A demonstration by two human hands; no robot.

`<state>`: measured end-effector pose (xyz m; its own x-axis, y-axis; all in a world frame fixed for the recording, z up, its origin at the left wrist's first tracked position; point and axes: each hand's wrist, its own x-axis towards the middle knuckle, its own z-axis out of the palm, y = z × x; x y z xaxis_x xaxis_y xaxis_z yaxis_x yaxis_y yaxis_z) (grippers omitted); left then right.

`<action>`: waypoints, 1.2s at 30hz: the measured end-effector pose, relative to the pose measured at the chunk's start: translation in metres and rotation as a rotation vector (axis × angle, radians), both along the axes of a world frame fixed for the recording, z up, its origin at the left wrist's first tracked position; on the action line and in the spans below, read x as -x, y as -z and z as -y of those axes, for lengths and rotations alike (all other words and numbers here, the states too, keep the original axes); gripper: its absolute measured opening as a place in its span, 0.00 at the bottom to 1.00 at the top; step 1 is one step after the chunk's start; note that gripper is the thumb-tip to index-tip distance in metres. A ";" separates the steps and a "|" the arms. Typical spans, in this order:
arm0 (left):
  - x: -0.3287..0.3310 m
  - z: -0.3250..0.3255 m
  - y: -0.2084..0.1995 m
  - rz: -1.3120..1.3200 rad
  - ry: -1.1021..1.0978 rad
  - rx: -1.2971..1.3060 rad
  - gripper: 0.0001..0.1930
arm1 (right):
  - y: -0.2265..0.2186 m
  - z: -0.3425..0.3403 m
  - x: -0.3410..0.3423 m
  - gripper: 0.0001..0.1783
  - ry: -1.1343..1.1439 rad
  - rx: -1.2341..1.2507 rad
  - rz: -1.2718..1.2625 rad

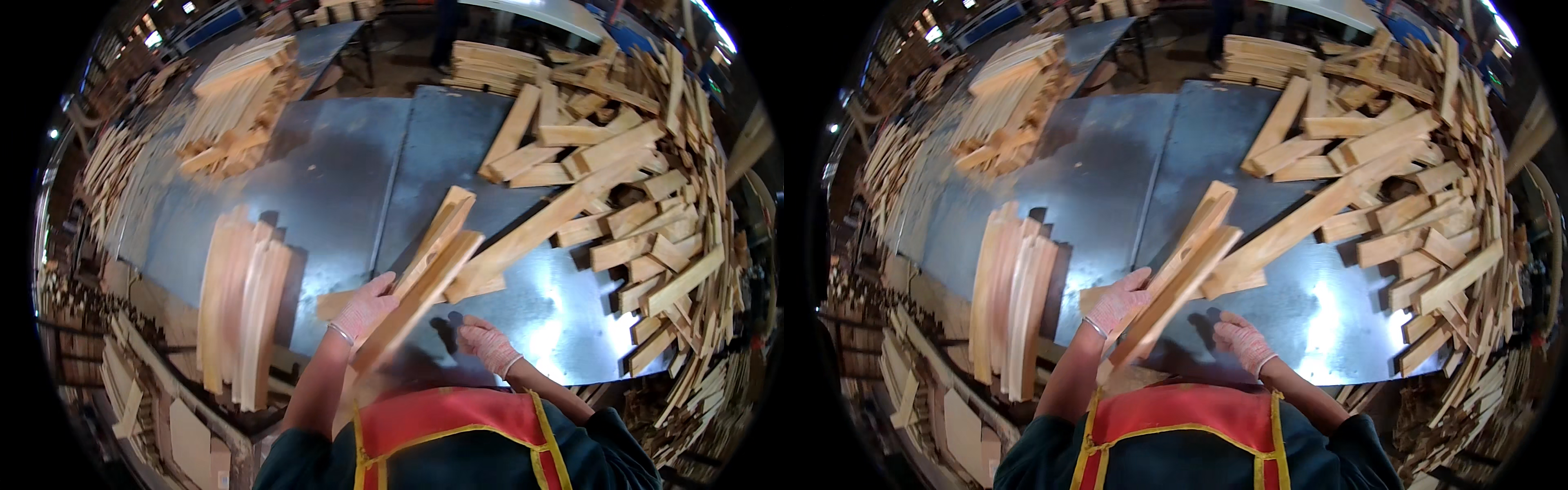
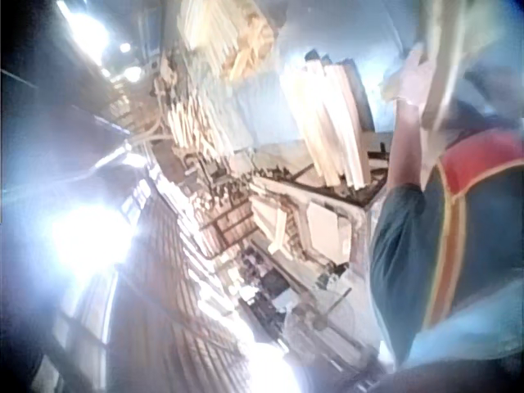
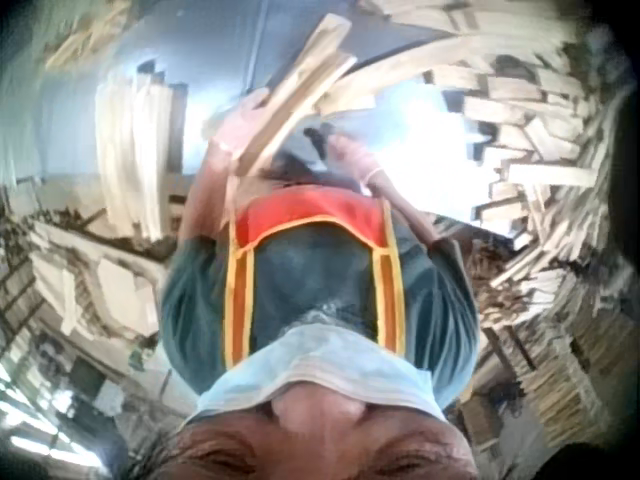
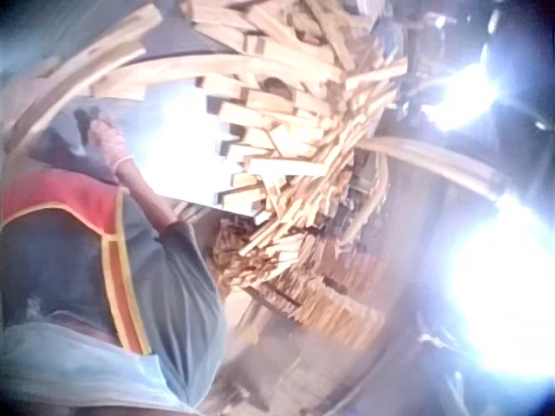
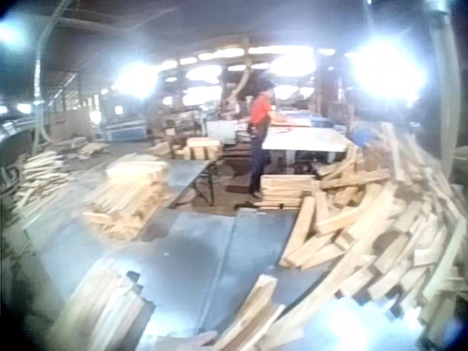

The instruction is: The person sorts wooden planks on a metal table, picking up pieces from a large pile and arranging them into neat stacks. They handle the planks one by one or in small groups, aligning them and placing them into organized piles on the table.

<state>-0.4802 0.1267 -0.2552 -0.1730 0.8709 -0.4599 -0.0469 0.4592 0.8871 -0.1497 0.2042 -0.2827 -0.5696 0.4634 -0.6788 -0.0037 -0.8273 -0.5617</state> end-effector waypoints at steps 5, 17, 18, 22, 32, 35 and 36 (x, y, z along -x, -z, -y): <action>0.034 0.065 -0.039 0.585 -0.179 0.226 0.31 | 0.007 0.022 0.058 0.18 -0.128 0.177 -0.128; 0.139 0.222 -0.010 -1.440 0.001 0.393 0.32 | 0.015 0.047 0.122 0.24 0.035 0.093 0.124; 0.150 0.243 0.006 -1.698 -0.008 0.394 0.33 | 0.018 0.048 0.123 0.24 0.028 0.076 0.141; 0.113 0.209 0.010 -1.717 -0.045 0.279 0.34 | 0.006 0.053 0.127 0.23 0.074 0.013 0.118; 0.004 0.123 -0.028 -0.892 0.121 0.229 0.25 | -0.022 0.052 0.111 0.24 -0.240 -0.269 -0.029; 0.062 0.167 -0.009 -1.333 -0.142 -0.193 0.16 | -0.030 0.048 0.077 0.26 -0.121 -0.241 0.031; 0.087 0.195 0.005 -1.363 -0.021 0.036 0.26 | -0.034 0.047 0.069 0.27 -0.053 -0.219 0.063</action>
